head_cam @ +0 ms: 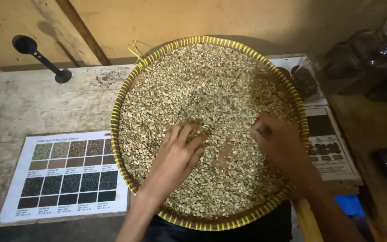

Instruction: The person sorts green coffee beans in a large woven basket by hand, picking out unwanted items and discarding them. The person repeatedly sifts through the beans with both hands to separate the good beans from the debris.

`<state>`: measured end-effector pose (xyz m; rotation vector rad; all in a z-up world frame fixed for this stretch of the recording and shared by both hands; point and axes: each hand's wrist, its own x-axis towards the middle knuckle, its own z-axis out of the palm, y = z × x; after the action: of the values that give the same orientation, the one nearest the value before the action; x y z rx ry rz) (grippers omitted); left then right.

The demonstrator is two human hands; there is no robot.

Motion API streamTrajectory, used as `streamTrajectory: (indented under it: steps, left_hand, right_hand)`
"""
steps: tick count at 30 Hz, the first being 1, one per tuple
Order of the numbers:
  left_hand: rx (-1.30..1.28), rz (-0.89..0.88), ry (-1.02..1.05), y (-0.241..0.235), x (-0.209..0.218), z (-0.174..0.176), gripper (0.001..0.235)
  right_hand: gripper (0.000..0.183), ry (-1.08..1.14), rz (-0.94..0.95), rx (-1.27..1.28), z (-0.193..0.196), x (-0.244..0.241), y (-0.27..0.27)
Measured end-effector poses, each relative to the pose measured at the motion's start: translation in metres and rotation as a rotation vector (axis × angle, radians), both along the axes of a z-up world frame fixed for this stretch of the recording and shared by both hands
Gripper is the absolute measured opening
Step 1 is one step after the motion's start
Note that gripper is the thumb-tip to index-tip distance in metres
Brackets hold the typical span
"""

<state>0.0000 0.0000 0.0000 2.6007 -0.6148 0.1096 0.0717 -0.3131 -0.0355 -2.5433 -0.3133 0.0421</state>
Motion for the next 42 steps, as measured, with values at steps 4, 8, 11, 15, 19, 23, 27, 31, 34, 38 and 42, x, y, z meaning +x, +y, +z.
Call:
streamTrajectory:
  steps: [4,8,11,15,19,23,27,31,34,38,42]
  left_hand:
    - [0.026,-0.005,-0.007,-0.004,0.004,-0.003,0.029]
    - [0.052,-0.004,-0.029,-0.005,0.008,-0.002,0.031]
    - [0.053,0.012,-0.022,-0.006,0.006,0.006,0.031]
    - [0.013,0.016,-0.011,0.0,0.017,-0.006,0.026]
    - [0.023,0.095,-0.047,-0.004,0.056,-0.017,0.02]
    - [0.041,0.077,-0.145,-0.005,0.109,-0.06,0.015]
    - [0.17,0.057,-0.188,-0.016,0.135,-0.07,0.011]
    - [0.254,0.034,-0.188,-0.016,0.143,-0.086,0.012]
    - [0.327,0.047,-0.182,-0.022,0.142,-0.083,0.015]
    - [0.293,0.074,-0.112,-0.024,0.141,-0.079,0.019]
    - [0.265,0.066,-0.073,-0.015,0.131,-0.069,0.02]
  right_hand:
    - [0.023,-0.095,0.07,-0.026,0.026,-0.008,0.018]
    - [0.014,-0.061,0.238,-0.069,0.021,-0.011,0.034]
    - [0.012,-0.063,0.284,-0.122,0.009,-0.011,0.04]
    - [0.012,-0.136,0.343,-0.21,0.0,-0.009,0.041]
    - [0.012,-0.174,0.369,-0.256,-0.009,-0.014,0.037]
    - [0.009,-0.058,0.266,-0.119,-0.014,-0.022,0.032]
    - [0.008,-0.154,0.254,-0.158,0.004,-0.031,0.032]
    - [0.012,-0.184,0.224,-0.156,0.005,-0.033,0.028]
    - [0.014,-0.197,0.243,-0.136,-0.004,-0.031,0.022]
    - [0.013,-0.218,0.22,-0.094,0.004,-0.032,0.029]
    - [0.015,-0.102,0.106,0.135,0.01,-0.033,0.035]
